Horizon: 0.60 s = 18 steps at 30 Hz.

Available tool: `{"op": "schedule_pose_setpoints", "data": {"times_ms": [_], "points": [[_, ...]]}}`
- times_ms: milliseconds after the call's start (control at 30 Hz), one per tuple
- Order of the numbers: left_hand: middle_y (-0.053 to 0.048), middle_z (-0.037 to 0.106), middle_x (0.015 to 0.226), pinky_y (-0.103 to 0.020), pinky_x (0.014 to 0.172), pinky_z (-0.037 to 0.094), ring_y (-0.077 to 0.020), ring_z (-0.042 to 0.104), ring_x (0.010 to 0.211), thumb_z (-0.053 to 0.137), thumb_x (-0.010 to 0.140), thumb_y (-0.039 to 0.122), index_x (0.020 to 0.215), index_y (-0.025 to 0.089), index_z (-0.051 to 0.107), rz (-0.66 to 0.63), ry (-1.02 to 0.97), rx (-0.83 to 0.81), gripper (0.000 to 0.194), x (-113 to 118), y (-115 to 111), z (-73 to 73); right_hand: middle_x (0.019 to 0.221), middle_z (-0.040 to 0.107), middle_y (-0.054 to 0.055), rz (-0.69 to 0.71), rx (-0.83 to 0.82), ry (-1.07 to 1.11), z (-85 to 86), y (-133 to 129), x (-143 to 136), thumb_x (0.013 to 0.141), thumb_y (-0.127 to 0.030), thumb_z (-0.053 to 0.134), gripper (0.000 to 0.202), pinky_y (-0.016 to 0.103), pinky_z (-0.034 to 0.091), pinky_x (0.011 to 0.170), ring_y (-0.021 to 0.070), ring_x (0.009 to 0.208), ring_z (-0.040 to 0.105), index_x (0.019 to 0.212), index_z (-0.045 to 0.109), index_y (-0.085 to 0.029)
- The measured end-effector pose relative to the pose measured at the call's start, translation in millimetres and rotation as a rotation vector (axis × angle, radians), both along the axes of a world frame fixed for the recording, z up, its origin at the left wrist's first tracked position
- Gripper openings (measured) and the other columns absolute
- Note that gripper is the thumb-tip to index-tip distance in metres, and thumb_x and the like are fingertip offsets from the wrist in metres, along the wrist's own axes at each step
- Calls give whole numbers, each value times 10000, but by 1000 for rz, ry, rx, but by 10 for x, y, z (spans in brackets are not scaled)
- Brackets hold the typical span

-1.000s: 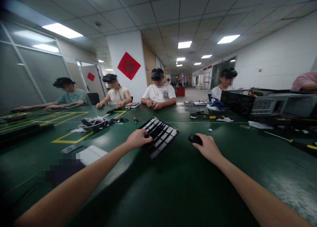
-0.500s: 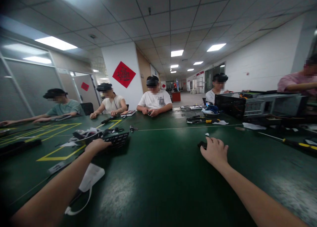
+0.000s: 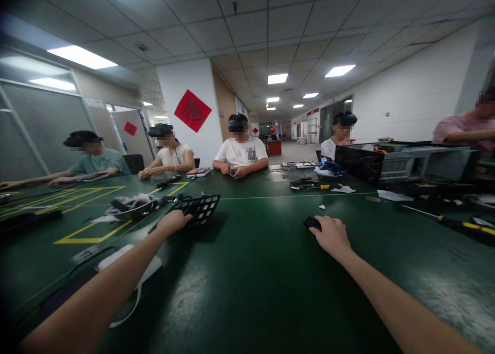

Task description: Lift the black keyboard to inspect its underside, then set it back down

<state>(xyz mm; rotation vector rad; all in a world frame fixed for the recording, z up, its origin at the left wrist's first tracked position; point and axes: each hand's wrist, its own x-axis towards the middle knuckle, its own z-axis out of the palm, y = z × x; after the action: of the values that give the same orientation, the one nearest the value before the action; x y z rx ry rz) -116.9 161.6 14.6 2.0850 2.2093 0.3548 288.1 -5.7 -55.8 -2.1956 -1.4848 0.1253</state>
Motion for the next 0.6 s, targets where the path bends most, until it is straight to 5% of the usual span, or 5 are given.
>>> {"op": "schedule_pose_setpoints", "data": {"times_ms": [167, 300, 400, 600], "points": [[-183, 614, 933, -292, 642, 409, -272, 583, 854, 403, 796, 458, 872, 85, 582, -223, -142, 77, 421, 773, -398, -24, 1180, 466, 18, 217, 61, 237, 194, -97, -353, 783, -317, 433, 431, 299, 363, 923, 160, 1058, 436, 1197, 408, -198], [-73, 621, 892, -221, 622, 401, -168, 581, 800, 361, 826, 472, 923, 152, 539, -487, -282, 138, 380, 1236, -916, -200, 1188, 461, 38, 533, 100, 549, 231, -222, -694, 773, -339, 467, 453, 304, 358, 948, 146, 1063, 451, 1190, 394, -176], [-62, 602, 852, -235, 616, 401, -167, 561, 757, 393, 812, 480, 909, 150, 510, -669, -449, 150, 363, 1384, -1229, -376, 1097, 520, 85, 724, 162, 753, 160, -282, -829, 720, -393, 545, 435, 354, 396, 913, 191, 1006, 496, 1062, 471, -133], [-69, 558, 878, -268, 648, 397, -186, 525, 787, 428, 792, 476, 953, 156, 453, -790, -510, 126, 360, 1362, -1415, -533, 1006, 565, 105, 714, 102, 839, 84, -363, -862, 671, -507, 554, 521, 388, 468, 794, 228, 897, 546, 1006, 507, -112]]}}
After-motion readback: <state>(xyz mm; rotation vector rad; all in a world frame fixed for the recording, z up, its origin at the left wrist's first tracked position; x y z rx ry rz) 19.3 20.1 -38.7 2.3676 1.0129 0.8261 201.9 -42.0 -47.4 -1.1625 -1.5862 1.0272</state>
